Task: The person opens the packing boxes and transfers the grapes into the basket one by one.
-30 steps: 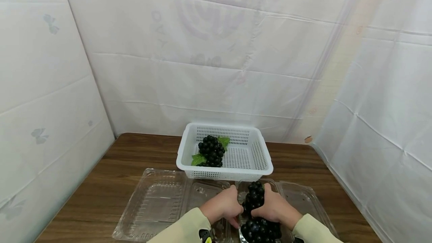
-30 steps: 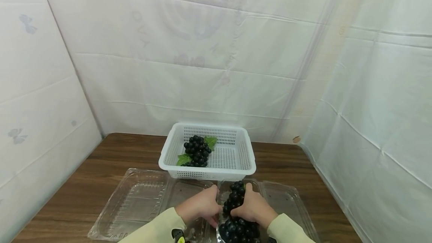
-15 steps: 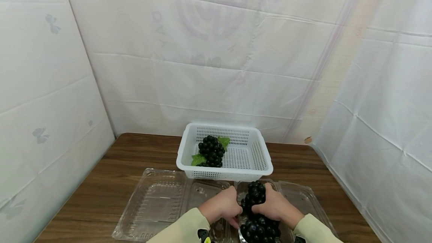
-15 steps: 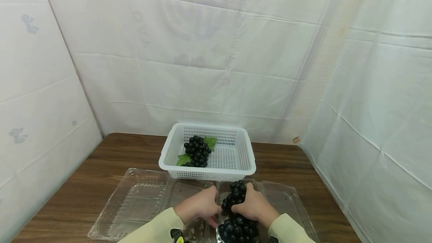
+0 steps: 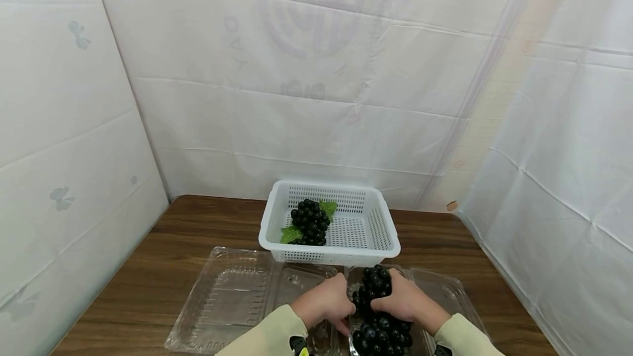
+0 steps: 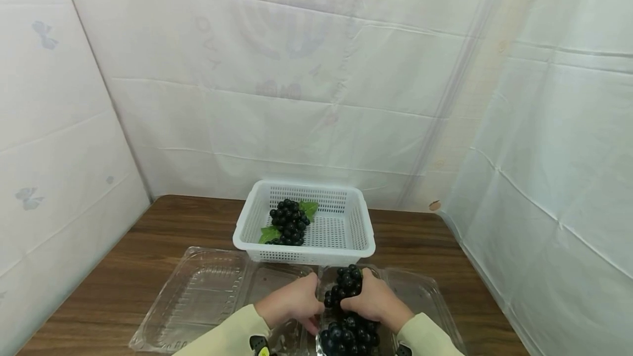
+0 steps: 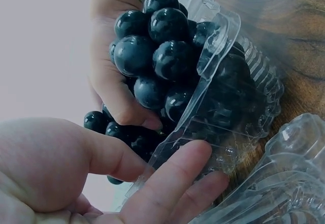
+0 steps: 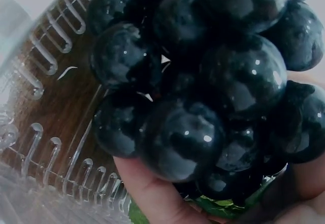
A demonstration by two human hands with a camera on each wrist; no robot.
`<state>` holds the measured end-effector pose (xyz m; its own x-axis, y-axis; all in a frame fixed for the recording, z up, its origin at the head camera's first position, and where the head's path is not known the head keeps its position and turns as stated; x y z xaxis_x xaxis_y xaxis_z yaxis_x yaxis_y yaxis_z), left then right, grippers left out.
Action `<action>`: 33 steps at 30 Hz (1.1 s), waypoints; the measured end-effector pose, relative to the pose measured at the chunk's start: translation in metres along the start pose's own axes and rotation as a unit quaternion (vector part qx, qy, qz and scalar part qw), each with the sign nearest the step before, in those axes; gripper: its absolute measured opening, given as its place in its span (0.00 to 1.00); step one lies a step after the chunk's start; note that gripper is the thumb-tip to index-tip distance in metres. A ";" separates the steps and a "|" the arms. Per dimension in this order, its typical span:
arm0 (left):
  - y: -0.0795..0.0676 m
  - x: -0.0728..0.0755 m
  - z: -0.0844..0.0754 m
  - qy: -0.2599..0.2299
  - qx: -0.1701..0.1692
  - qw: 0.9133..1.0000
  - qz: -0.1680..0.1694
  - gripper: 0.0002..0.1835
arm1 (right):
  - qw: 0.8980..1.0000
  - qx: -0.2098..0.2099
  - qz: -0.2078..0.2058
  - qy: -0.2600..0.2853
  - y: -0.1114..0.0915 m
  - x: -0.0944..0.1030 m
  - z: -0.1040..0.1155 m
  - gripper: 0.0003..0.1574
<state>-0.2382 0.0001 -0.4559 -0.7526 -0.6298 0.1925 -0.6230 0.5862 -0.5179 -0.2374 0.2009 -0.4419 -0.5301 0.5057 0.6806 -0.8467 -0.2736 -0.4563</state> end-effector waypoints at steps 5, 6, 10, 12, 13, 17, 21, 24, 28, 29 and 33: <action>0.014 0.001 0.011 0.003 0.000 1.000 0.003 0.44 | 1.000 0.017 -0.011 0.007 -0.004 0.002 0.002 0.55; 0.018 0.002 0.014 0.004 0.000 1.000 0.005 0.44 | 1.000 0.022 -0.014 0.011 -0.005 0.002 0.003 0.53; 0.020 0.001 0.014 -0.002 -0.001 1.000 -0.002 0.44 | 0.999 0.033 -0.020 0.032 -0.008 0.006 0.003 0.47; 0.019 0.001 0.013 -0.002 -0.002 1.000 -0.006 0.44 | 0.998 0.035 -0.018 0.040 -0.010 0.009 0.002 0.47; 0.020 0.001 0.013 -0.003 -0.004 1.000 -0.008 0.44 | 0.998 0.035 -0.017 0.044 -0.011 0.010 0.002 0.46; 0.033 0.004 0.024 -0.007 -0.006 1.000 -0.007 0.46 | 0.998 0.037 -0.014 0.050 -0.014 0.015 0.001 0.47; 0.051 0.009 0.041 -0.017 -0.014 1.000 -0.005 0.47 | 0.998 0.042 -0.018 0.054 -0.016 0.019 -0.001 0.46; 0.057 0.011 0.046 -0.022 -0.019 1.000 0.002 0.48 | 0.997 0.044 -0.020 0.064 -0.019 0.020 -0.001 0.42; 0.057 0.011 0.045 -0.021 -0.015 1.000 0.010 0.47 | 0.995 0.050 -0.024 0.078 -0.024 0.023 0.000 0.37; 0.058 0.011 0.046 -0.025 -0.019 0.999 0.010 0.47 | 0.995 0.053 -0.026 0.076 -0.025 0.024 0.001 0.36; 0.071 0.015 0.057 -0.049 -0.033 0.998 0.017 0.49 | 0.994 0.071 -0.031 0.079 -0.031 0.027 0.003 0.36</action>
Point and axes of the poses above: each hand's wrist, its own y-axis towards the middle knuckle, its own x-axis out of the back of the hand, z = x × y, the point moved 1 cm from there along y, towards the middle knuckle, and after that the axes turned 13 degrees about z, right-handed, at the moved point
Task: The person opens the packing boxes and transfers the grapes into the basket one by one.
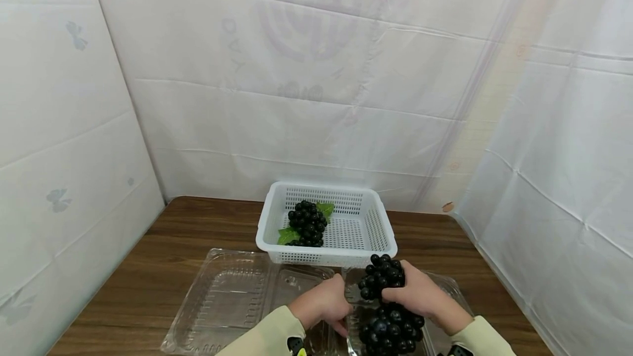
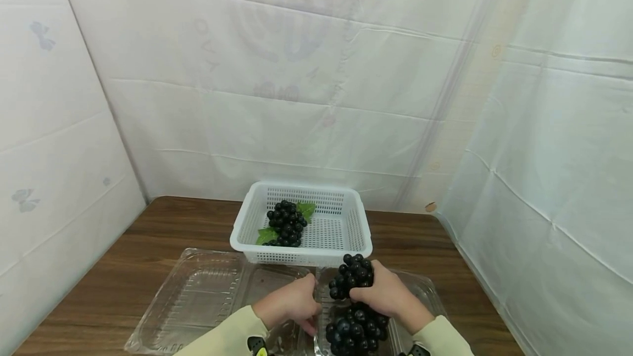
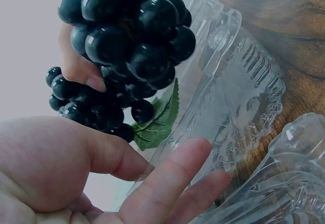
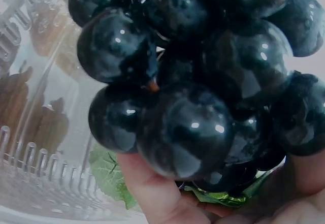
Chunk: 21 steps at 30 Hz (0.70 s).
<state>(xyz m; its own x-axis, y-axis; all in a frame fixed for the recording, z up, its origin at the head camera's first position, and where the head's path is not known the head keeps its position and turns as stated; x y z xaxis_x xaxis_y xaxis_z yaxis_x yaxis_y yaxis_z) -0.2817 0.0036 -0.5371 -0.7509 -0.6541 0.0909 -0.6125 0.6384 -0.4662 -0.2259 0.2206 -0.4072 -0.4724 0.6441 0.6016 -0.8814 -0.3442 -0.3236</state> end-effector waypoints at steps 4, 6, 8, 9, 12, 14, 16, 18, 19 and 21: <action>0.025 0.013 0.020 -0.026 -0.014 0.999 0.027 0.53 | 1.000 0.003 0.002 0.016 -0.006 0.004 0.007 0.37; 0.033 0.017 0.026 -0.023 -0.019 0.999 0.035 0.55 | 1.000 0.000 -0.001 0.017 -0.009 0.007 0.011 0.37; 0.034 0.018 0.027 -0.022 -0.024 0.999 0.035 0.56 | 1.000 -0.001 -0.005 0.013 -0.010 0.009 0.014 0.37; 0.028 0.014 0.022 -0.013 -0.023 0.999 0.026 0.54 | 1.000 -0.001 -0.007 0.011 -0.011 0.010 0.016 0.37; 0.005 0.003 0.005 0.009 -0.011 1.000 0.002 0.51 | 1.000 0.000 -0.006 0.005 -0.011 0.014 0.019 0.37; -0.016 -0.006 -0.012 0.035 0.003 0.999 -0.014 0.48 | 1.000 0.002 -0.004 -0.001 -0.011 0.017 0.020 0.38; -0.030 -0.012 -0.026 0.047 0.012 0.999 -0.022 0.46 | 1.000 0.007 -0.001 -0.010 -0.010 0.021 0.022 0.38; -0.044 -0.018 -0.038 0.060 0.012 0.998 -0.032 0.44 | 1.000 0.014 0.001 -0.018 -0.010 0.024 0.024 0.37; -0.046 -0.019 -0.040 0.061 0.010 0.998 -0.031 0.44 | 1.000 0.018 0.001 -0.021 -0.010 0.026 0.024 0.37; -0.051 -0.021 -0.044 0.056 0.004 0.998 -0.037 0.43 | 0.999 0.025 0.003 -0.026 -0.010 0.028 0.027 0.36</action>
Point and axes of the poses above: each hand's wrist, its own y-axis towards the middle knuckle, its own x-axis out of the back of the hand, z = x × y, the point moved 1 cm from there along y, towards the middle knuckle, and after that the axes turned 13 degrees about z, right-handed, at the moved point
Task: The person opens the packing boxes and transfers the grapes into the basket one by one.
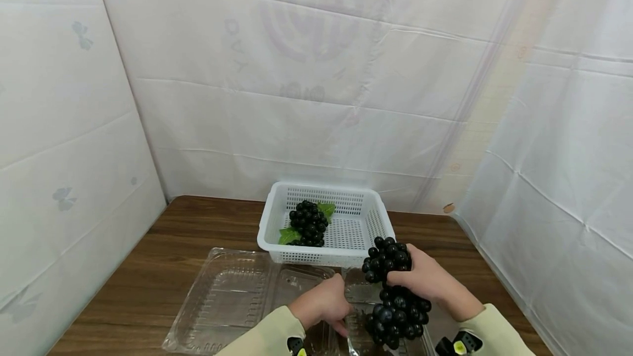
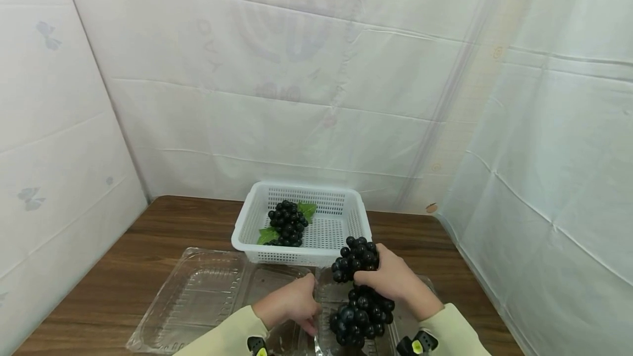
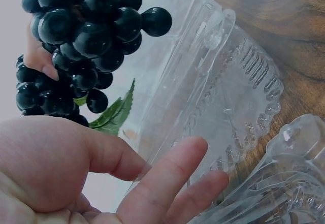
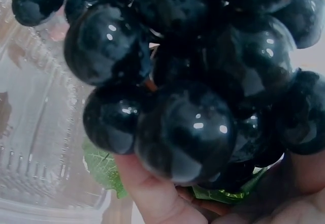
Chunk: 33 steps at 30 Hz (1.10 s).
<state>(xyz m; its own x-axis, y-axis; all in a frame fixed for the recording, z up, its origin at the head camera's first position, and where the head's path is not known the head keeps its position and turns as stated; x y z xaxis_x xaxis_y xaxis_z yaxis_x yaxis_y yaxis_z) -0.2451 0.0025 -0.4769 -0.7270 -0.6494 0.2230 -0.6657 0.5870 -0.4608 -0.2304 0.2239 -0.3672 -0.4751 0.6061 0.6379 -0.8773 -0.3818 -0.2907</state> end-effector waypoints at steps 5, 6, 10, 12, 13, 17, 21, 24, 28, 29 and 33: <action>0.008 0.000 0.006 -0.002 0.001 1.000 0.003 0.43 | 1.000 0.005 -0.001 -0.008 0.000 0.006 0.006 0.37; 0.010 0.000 0.008 -0.003 0.003 1.000 0.005 0.44 | 1.000 0.003 0.000 -0.007 0.000 0.007 0.008 0.38; 0.014 0.001 0.010 -0.007 0.008 1.000 0.004 0.45 | 1.000 0.008 -0.002 -0.006 0.002 0.012 0.013 0.44; 0.018 0.002 0.013 -0.003 0.008 1.000 0.008 0.46 | 1.000 0.013 -0.005 -0.002 0.003 0.014 0.015 0.45; 0.019 0.002 0.014 -0.002 0.007 1.000 0.005 0.46 | 1.000 0.017 -0.007 -0.003 0.004 0.015 0.017 0.45; 0.021 0.002 0.017 -0.010 0.003 1.000 0.006 0.48 | 1.000 0.023 -0.006 -0.006 0.006 0.020 0.022 0.47; 0.017 0.001 0.012 -0.011 0.013 1.000 0.010 0.47 | 0.999 0.032 -0.009 -0.019 0.010 0.027 0.028 0.46; 0.019 0.003 0.014 -0.013 0.024 0.999 0.017 0.48 | 0.999 0.045 -0.010 -0.020 0.015 0.031 0.031 0.40; 0.044 0.010 0.039 -0.051 0.004 0.998 0.025 0.51 | 0.999 0.045 -0.006 -0.020 0.020 0.037 0.036 0.41; 0.053 0.012 0.047 -0.062 -0.005 0.998 0.030 0.52 | 0.999 0.044 -0.006 -0.022 0.022 0.039 0.038 0.41; 0.078 0.020 0.068 -0.082 -0.021 0.995 0.057 0.56 | 0.998 0.039 -0.004 -0.040 0.026 0.045 0.043 0.41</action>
Point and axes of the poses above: each hand's wrist, its own y-axis towards the middle knuckle, its own x-axis out of the back of the hand, z = x × y, the point moved 1 cm from there along y, towards the middle knuckle, and after that the axes turned 13 degrees about z, right-handed, at the moved point
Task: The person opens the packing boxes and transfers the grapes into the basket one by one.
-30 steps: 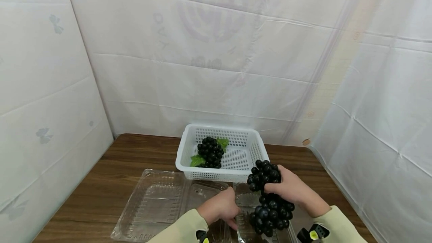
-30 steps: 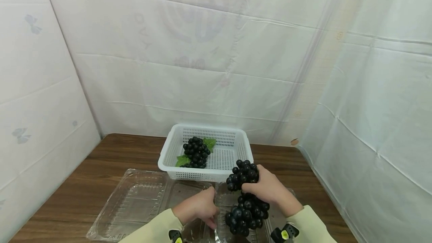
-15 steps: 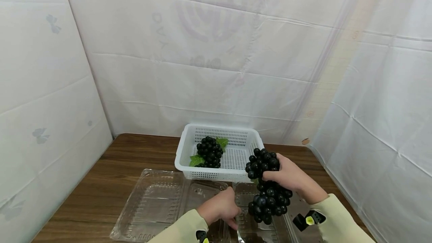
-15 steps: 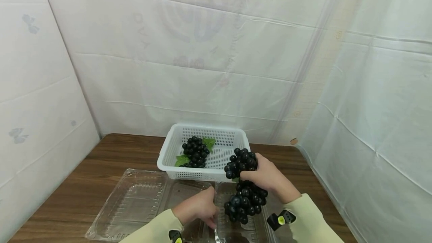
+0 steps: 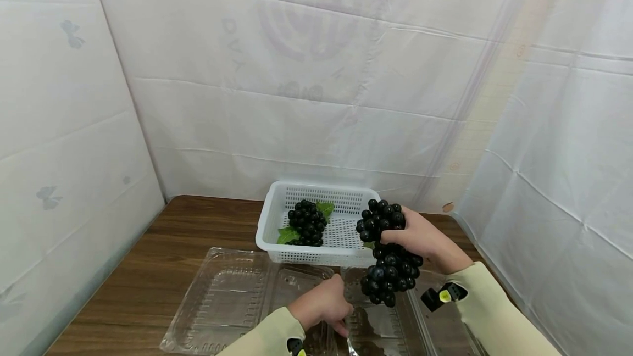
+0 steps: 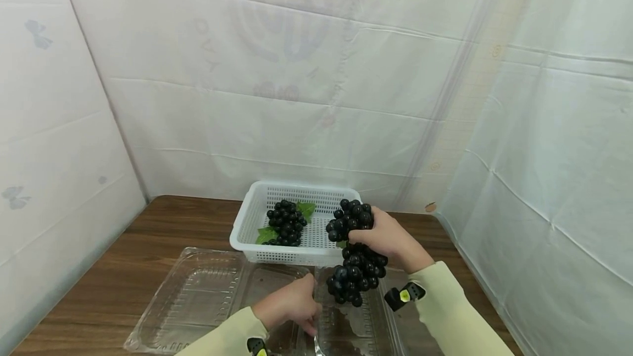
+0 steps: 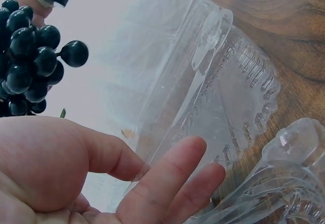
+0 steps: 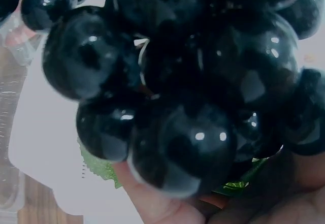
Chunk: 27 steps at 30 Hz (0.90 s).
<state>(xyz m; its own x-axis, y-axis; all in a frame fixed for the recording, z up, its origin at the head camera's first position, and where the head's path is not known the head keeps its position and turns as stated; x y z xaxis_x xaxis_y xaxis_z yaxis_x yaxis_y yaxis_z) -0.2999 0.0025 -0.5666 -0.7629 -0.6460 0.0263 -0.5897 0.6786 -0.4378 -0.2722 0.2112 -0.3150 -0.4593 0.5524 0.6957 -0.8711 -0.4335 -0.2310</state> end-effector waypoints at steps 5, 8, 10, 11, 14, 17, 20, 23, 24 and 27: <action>-0.002 -0.004 -0.003 0.006 0.009 1.000 -0.010 0.54 | 1.000 -0.015 0.008 -0.011 0.007 0.006 0.006 0.54; -0.013 -0.010 -0.011 0.005 0.010 1.000 -0.022 0.53 | 1.000 -0.023 0.012 0.001 0.012 0.008 0.009 0.59; -0.023 -0.015 -0.019 0.009 0.009 0.999 -0.029 0.52 | 1.000 -0.026 0.014 0.009 0.015 0.011 0.012 0.60; -0.030 -0.019 -0.026 0.019 0.013 0.999 -0.033 0.51 | 0.999 -0.027 0.014 0.013 0.017 0.012 0.013 0.60; -0.058 -0.032 -0.053 0.043 0.027 0.998 -0.043 0.48 | 0.999 -0.034 0.014 0.017 0.022 0.016 0.014 0.65; -0.082 -0.045 -0.078 0.076 0.045 0.995 -0.054 0.44 | 0.999 -0.045 0.013 0.019 0.029 0.020 0.016 0.69; -0.087 -0.048 -0.082 0.076 0.049 0.994 -0.054 0.44 | 0.999 -0.049 0.012 0.017 0.036 0.023 0.017 0.72; -0.080 -0.043 -0.075 0.074 0.057 0.995 -0.043 0.45 | 0.999 -0.043 0.009 0.023 0.043 0.025 0.018 0.71; -0.078 -0.041 -0.073 0.070 0.059 0.995 -0.039 0.46 | 0.999 -0.041 0.008 0.023 0.045 0.027 0.018 0.71; -0.069 -0.037 -0.065 0.076 0.060 0.995 -0.033 0.47 | 0.999 -0.033 0.005 0.032 0.052 0.029 0.018 0.66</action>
<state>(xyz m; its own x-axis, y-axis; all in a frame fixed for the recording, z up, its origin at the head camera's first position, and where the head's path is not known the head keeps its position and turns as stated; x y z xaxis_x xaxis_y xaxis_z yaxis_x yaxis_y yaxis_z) -0.2485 0.0020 -0.4792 -0.7600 -0.6217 0.1896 -0.6109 0.5837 -0.5348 -0.3282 0.1917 -0.2944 -0.4757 0.5933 0.6494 -0.8754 -0.3920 -0.2831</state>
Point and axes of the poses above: each hand's wrist, its own y-axis towards the middle knuckle, its own x-axis out of the back of the hand, z = x × y, the point moved 1 cm from there along y, towards the middle knuckle, and after that the axes turned 13 degrees about z, right-handed, at the moved point
